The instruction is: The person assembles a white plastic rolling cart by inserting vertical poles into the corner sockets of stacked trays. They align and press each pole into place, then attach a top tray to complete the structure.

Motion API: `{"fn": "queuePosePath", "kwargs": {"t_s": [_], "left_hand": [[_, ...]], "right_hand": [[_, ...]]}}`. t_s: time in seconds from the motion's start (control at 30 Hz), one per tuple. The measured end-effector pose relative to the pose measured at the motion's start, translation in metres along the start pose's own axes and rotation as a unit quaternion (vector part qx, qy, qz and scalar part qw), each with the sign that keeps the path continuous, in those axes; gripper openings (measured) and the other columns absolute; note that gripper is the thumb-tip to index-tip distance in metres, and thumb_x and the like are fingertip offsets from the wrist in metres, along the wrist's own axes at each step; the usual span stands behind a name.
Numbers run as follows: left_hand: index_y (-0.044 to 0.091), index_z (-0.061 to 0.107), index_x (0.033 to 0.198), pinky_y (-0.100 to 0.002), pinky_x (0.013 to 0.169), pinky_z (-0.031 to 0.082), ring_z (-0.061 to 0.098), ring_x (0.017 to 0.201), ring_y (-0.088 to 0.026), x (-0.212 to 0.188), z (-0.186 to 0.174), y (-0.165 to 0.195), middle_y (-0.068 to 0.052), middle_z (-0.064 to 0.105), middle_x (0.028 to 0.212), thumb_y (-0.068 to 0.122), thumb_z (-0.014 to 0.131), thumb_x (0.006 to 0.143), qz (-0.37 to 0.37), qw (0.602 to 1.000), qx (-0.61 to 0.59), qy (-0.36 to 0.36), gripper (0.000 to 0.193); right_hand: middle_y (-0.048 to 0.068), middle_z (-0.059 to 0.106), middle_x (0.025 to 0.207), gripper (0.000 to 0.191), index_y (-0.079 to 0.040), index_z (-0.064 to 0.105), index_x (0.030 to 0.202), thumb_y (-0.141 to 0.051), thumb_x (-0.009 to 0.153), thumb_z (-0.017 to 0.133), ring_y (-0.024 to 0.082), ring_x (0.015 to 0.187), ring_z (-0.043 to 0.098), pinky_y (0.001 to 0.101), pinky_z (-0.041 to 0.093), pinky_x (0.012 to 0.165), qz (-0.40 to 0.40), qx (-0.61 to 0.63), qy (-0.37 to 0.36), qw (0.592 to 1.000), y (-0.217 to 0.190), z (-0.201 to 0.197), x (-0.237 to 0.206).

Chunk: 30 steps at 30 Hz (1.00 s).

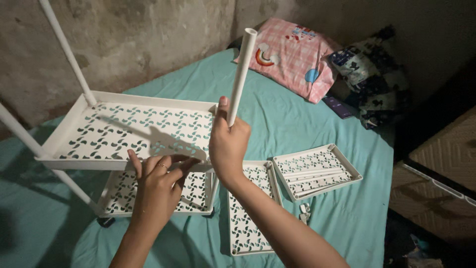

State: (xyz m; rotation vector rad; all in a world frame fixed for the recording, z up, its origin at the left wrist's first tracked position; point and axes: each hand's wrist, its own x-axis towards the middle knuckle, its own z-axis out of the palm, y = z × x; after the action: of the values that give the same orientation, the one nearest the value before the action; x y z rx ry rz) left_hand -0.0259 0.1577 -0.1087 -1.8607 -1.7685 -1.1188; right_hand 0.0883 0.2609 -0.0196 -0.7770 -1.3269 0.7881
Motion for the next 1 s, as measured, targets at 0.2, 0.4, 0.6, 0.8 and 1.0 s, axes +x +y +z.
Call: {"fn": "queuePosePath", "kwargs": {"t_s": [0.2, 0.4, 0.6, 0.8, 1.0], "left_hand": [[0.015, 0.079, 0.094, -0.075, 0.123, 0.002, 0.058, 0.110, -0.025, 0.001, 0.006, -0.010, -0.002, 0.066, 0.100, 0.008, 0.076, 0.074, -0.024, 0.999, 0.004, -0.025, 0.021], [0.021, 0.080, 0.102, -0.074, 0.123, 0.003, 0.060, 0.107, -0.020, 0.001, 0.010, 0.003, 0.005, 0.068, 0.097, 0.016, 0.075, 0.080, -0.009, 0.999, -0.038, 0.021, 0.023], [0.023, 0.080, 0.106, -0.075, 0.121, -0.001, 0.059, 0.103, -0.019, 0.005, 0.002, 0.010, 0.008, 0.068, 0.095, 0.015, 0.075, 0.081, -0.010, 0.999, -0.031, 0.007, 0.027], [0.023, 0.079, 0.108, -0.074, 0.123, 0.000, 0.059, 0.106, -0.021, 0.002, 0.001, 0.009, 0.006, 0.066, 0.095, 0.014, 0.075, 0.081, -0.004, 0.999, -0.041, 0.011, 0.028], [0.022, 0.079, 0.106, -0.072, 0.124, 0.000, 0.060, 0.108, -0.020, 0.003, 0.003, 0.007, 0.007, 0.069, 0.099, 0.014, 0.075, 0.081, -0.002, 0.998, -0.054, 0.017, 0.026]], "right_hand": [[-0.003, 0.039, 0.050, 0.059, -0.008, 0.043, 0.059, -0.042, 0.105, 0.056, 0.008, 0.044, 0.035, 0.0310, 0.026, 0.041, 0.134, 0.042, -0.139, 0.980, 0.004, -0.014, 0.012], [-0.003, 0.042, 0.062, 0.043, -0.010, 0.048, 0.076, -0.037, 0.106, 0.064, 0.006, 0.053, 0.036, 0.0264, 0.028, 0.048, 0.142, 0.201, -0.452, 0.857, 0.007, -0.066, 0.036], [-0.001, 0.041, 0.062, 0.053, -0.012, 0.040, 0.074, -0.047, 0.102, 0.069, 0.013, 0.058, 0.040, 0.0313, 0.038, 0.058, 0.118, 0.299, -0.555, 0.767, 0.015, -0.068, 0.057], [-0.001, 0.035, 0.064, 0.062, -0.011, 0.034, 0.071, -0.058, 0.103, 0.061, 0.012, 0.061, 0.035, 0.0284, 0.032, 0.060, 0.248, 0.378, -0.674, 0.585, 0.025, -0.056, 0.066], [-0.005, 0.029, 0.059, 0.054, -0.015, 0.034, 0.067, -0.039, 0.110, 0.056, 0.009, 0.050, 0.030, 0.0294, 0.025, 0.049, 0.258, 0.230, -0.546, 0.763, 0.012, -0.057, 0.049]]}}
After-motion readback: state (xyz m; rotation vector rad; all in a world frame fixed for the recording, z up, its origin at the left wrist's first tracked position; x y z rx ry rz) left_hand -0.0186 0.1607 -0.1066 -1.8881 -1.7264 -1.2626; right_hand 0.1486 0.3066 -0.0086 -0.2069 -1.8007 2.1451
